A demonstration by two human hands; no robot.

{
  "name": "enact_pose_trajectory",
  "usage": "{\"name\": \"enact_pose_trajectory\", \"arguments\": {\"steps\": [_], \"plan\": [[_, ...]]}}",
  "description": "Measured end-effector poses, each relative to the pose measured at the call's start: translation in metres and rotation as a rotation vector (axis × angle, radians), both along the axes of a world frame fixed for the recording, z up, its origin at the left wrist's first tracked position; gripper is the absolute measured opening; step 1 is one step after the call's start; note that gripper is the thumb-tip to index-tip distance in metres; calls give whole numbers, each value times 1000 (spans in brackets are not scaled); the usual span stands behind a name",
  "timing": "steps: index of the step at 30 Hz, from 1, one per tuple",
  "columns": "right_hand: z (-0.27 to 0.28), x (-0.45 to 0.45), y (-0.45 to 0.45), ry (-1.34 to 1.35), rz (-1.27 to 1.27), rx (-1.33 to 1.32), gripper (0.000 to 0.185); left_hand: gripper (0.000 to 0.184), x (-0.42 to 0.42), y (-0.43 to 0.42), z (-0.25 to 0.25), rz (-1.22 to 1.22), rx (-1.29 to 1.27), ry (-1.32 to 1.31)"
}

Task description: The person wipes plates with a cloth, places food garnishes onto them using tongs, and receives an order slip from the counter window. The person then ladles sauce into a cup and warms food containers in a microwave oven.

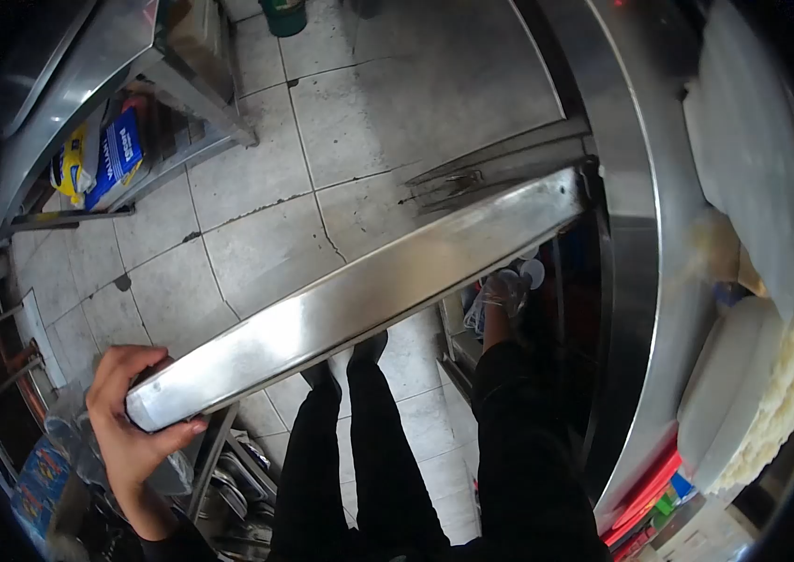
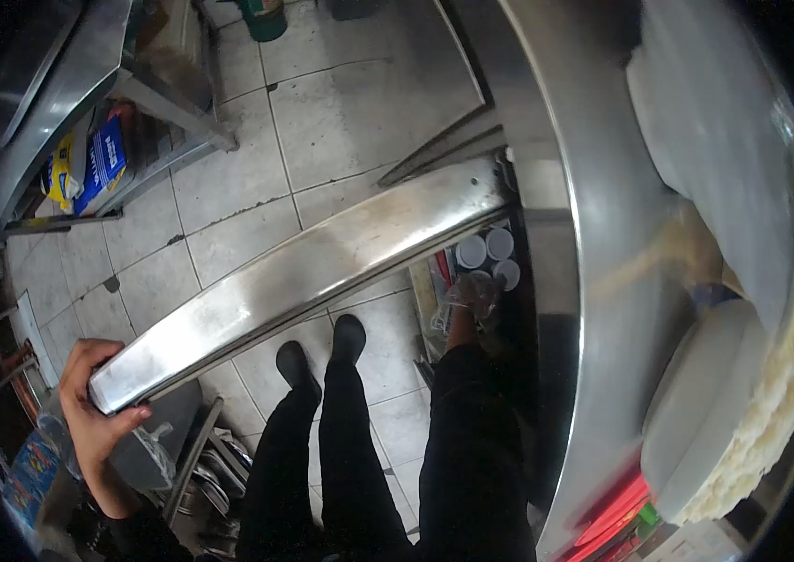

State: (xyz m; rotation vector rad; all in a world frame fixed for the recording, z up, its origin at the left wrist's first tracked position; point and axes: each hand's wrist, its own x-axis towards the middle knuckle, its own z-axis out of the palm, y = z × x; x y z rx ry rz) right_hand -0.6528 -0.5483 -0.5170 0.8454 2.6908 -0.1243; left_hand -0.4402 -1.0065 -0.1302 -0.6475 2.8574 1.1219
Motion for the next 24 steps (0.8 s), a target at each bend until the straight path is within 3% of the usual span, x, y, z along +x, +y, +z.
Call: {"name": "enact_pose_trajectory", "arguments": {"steps": [4, 7, 9, 10, 11, 13, 15, 17, 20, 24], "plan": [[8, 39, 13, 336, 320, 114, 62, 64, -7, -1, 6, 10, 16, 17], [64, 98, 8, 616, 652, 21, 66, 58, 4, 9, 11, 36, 135, 46], [182, 148, -48, 470, 349, -541, 60, 55, 12, 27, 27, 40, 190, 28], [233, 174, -68, 604, 397, -825, 70, 57, 24, 35, 29, 31, 224, -4], [289, 188, -84, 561, 530, -714, 72, 63, 38, 44, 31, -8, 258, -75], [398, 193, -121, 497, 591, -748, 69, 79, 59, 68, 48, -116, 370, -224], [482, 187, -149, 401, 722, -840, 67, 90, 68, 92, 80, -237, 208, -194], [531, 179, -176, 312, 865, -947, 65, 96, 64, 102, 112, -186, 384, -17], [568, 170, -218, 207, 1316, -910, 69, 87, 61, 90, 144, -197, 499, 215], [600, 188, -298, 111, 1531, -917, 67, 74, 90, 35, 144, -44, 420, 391]]}}
